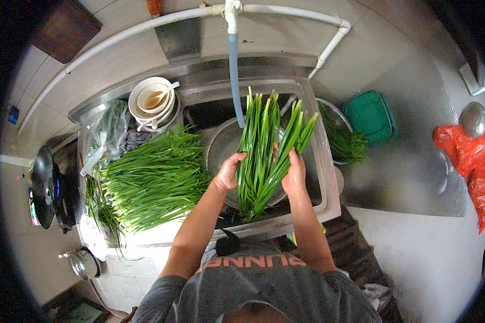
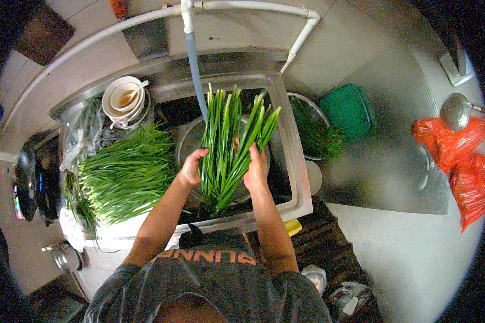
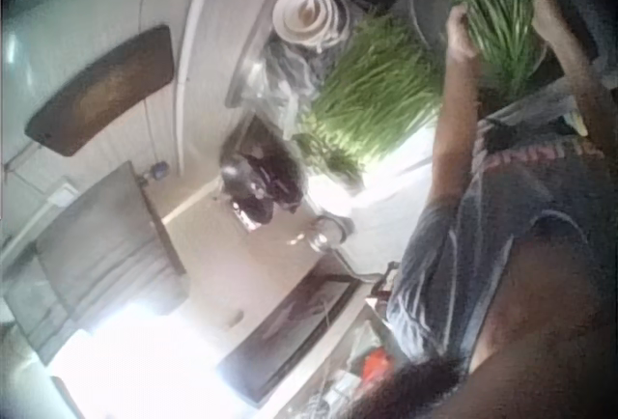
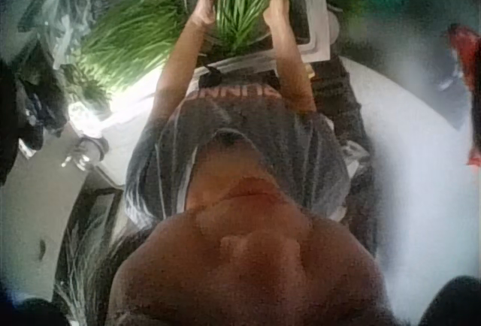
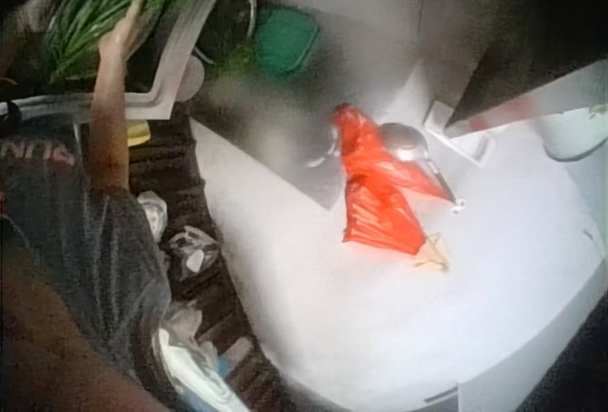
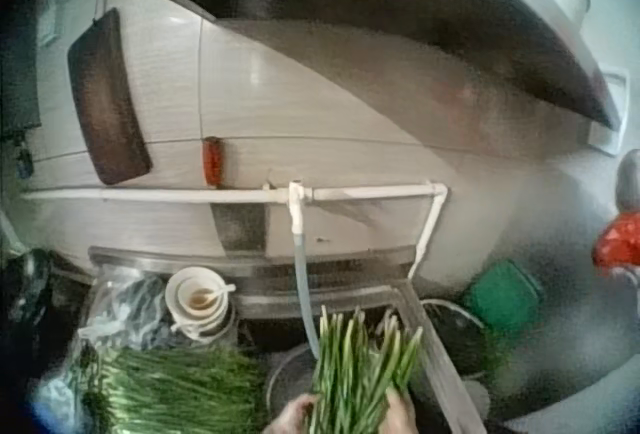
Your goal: The person washes and trims a large bunch of green onions in a sink, then moves to a wok to add and stir-fry sliced raw meat. The green onions are rinsed under running water and placed in a bowl, while the meat is cooked in a wok over a gas burner.
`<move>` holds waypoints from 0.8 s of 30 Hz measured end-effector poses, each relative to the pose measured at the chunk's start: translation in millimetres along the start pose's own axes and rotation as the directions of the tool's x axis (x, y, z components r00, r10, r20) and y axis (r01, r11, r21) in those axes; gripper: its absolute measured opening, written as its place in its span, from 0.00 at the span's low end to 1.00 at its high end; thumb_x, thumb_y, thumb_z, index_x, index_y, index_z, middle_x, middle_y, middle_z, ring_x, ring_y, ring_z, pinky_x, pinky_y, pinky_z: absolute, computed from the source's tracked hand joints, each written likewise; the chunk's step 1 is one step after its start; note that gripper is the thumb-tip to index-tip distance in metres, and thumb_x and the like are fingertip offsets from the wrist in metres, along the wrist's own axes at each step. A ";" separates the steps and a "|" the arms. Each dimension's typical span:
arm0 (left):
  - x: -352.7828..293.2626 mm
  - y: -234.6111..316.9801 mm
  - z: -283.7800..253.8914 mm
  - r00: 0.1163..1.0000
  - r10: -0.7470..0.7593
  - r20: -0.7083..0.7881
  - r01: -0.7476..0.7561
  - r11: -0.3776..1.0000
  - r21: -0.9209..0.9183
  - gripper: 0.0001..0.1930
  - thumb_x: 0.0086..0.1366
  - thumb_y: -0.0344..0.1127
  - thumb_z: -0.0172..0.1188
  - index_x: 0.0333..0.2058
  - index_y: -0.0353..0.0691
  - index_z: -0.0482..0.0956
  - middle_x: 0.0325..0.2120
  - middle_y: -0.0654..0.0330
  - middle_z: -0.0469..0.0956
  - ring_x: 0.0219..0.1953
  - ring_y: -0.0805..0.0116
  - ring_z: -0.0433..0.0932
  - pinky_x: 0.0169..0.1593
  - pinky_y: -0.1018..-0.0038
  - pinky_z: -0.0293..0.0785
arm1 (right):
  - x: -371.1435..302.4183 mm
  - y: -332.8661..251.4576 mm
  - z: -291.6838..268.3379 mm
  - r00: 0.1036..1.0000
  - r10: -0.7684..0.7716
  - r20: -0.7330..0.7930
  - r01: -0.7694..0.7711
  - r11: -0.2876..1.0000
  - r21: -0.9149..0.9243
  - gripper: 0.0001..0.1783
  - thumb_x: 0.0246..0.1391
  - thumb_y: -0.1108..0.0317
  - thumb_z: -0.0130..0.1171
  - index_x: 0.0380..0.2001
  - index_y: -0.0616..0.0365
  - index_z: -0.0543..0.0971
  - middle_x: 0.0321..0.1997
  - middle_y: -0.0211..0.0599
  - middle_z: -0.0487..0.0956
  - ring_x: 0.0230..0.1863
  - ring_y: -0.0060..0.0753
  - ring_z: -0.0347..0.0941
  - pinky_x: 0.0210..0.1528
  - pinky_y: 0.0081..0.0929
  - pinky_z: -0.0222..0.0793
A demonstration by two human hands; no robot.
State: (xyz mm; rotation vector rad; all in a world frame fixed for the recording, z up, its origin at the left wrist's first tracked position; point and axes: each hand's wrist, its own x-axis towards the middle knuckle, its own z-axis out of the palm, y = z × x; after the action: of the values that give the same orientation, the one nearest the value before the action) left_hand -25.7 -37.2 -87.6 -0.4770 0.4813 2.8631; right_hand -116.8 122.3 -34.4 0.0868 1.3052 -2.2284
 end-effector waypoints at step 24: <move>27.1 -52.0 107.3 0.872 0.368 0.321 -0.100 -0.509 0.855 0.39 0.59 0.40 0.57 0.65 0.39 0.47 0.50 0.40 0.69 0.49 0.41 0.72 0.53 0.54 0.66 | 29.1 -50.7 -28.7 0.972 -0.171 -0.160 0.201 0.960 0.195 0.22 0.45 0.75 0.64 0.45 0.58 0.71 0.38 0.34 0.76 0.39 0.33 0.74 0.45 0.35 0.72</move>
State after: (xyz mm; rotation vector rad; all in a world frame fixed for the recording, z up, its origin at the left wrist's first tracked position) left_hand -68.1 52.1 -15.6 -0.1131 3.0575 1.1400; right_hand -172.3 152.6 -18.9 0.2118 1.1876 -2.5581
